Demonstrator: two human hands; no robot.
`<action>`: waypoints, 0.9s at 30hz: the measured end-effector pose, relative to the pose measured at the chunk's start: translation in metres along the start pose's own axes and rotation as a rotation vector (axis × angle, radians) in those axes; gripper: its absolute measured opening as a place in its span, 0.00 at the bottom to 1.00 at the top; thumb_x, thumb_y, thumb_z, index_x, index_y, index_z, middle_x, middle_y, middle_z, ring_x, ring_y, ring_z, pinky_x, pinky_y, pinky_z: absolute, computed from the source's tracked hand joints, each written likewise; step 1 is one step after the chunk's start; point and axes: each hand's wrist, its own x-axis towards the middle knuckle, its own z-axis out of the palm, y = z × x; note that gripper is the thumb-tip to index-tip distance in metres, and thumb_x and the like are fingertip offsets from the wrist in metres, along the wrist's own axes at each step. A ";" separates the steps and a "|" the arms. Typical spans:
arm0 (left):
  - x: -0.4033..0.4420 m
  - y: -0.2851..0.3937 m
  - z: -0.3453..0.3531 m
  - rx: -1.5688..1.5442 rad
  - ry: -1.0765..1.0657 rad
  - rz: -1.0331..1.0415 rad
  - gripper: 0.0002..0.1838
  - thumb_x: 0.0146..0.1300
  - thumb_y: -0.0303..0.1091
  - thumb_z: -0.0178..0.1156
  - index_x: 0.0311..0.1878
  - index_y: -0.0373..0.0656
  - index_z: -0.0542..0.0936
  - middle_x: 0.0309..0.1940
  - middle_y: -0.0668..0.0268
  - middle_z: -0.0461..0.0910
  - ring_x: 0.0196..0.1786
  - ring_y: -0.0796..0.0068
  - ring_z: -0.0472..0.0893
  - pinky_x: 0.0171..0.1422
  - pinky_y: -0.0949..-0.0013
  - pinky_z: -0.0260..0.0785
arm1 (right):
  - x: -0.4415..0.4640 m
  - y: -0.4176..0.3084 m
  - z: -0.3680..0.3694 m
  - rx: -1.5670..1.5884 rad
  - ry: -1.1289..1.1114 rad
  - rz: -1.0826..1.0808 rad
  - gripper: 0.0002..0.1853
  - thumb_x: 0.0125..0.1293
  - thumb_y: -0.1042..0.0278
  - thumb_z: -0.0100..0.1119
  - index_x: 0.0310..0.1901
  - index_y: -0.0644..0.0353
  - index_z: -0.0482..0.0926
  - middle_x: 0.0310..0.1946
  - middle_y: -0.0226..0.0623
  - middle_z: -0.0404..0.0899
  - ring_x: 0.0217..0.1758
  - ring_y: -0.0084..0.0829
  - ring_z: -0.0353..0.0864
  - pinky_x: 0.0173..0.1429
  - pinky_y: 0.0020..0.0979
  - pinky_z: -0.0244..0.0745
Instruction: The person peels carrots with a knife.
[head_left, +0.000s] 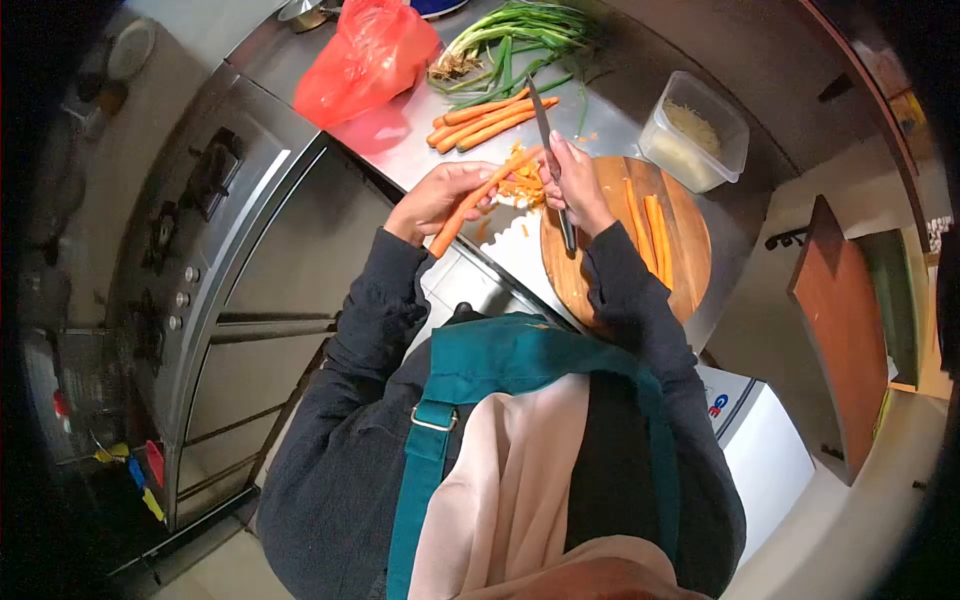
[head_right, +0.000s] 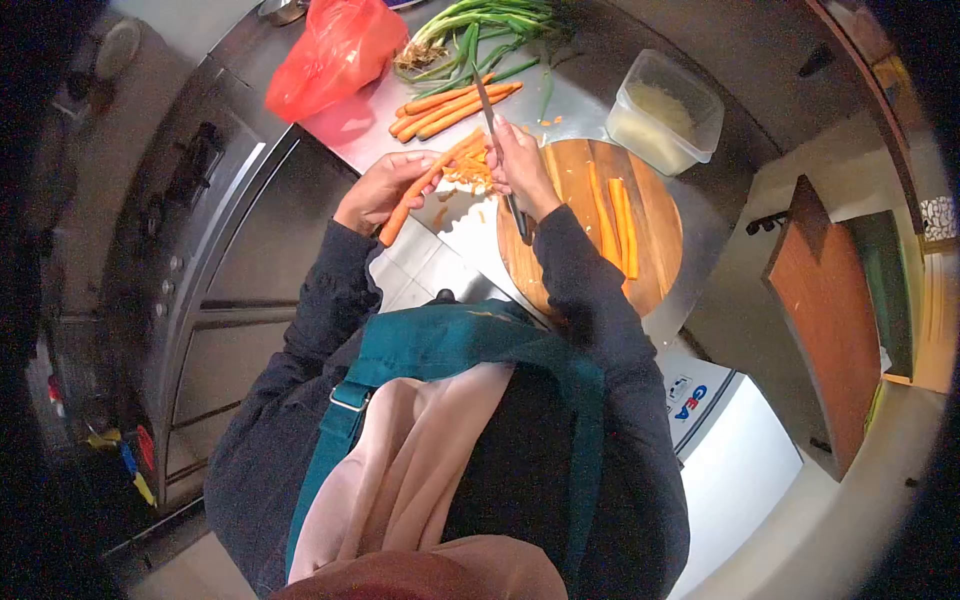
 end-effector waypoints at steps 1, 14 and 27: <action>0.000 -0.001 -0.004 -0.052 0.035 0.002 0.15 0.66 0.32 0.48 0.51 0.32 0.70 0.32 0.66 0.73 0.29 0.86 0.71 0.22 0.87 0.66 | 0.008 0.004 -0.003 -0.003 -0.002 0.004 0.18 0.68 0.47 0.40 0.35 0.56 0.65 0.14 0.24 0.62 0.10 0.14 0.55 0.10 0.17 0.49; 0.069 -0.011 0.000 -0.686 0.319 0.577 0.15 0.68 0.34 0.44 0.50 0.31 0.67 0.32 0.62 0.71 0.35 0.74 0.72 0.39 0.74 0.69 | -0.037 0.019 0.034 0.017 -0.114 0.080 0.12 0.61 0.59 0.57 0.33 0.58 0.71 0.17 0.23 0.66 0.09 0.10 0.57 0.10 0.15 0.49; 0.048 -0.012 0.044 -0.210 0.294 0.499 0.12 0.62 0.30 0.55 0.47 0.37 0.69 0.39 0.64 0.76 0.37 0.80 0.77 0.44 0.80 0.73 | -0.041 0.002 0.016 -0.014 0.121 -0.315 0.22 0.70 0.49 0.37 0.55 0.58 0.63 0.18 0.26 0.65 0.11 0.12 0.57 0.13 0.15 0.52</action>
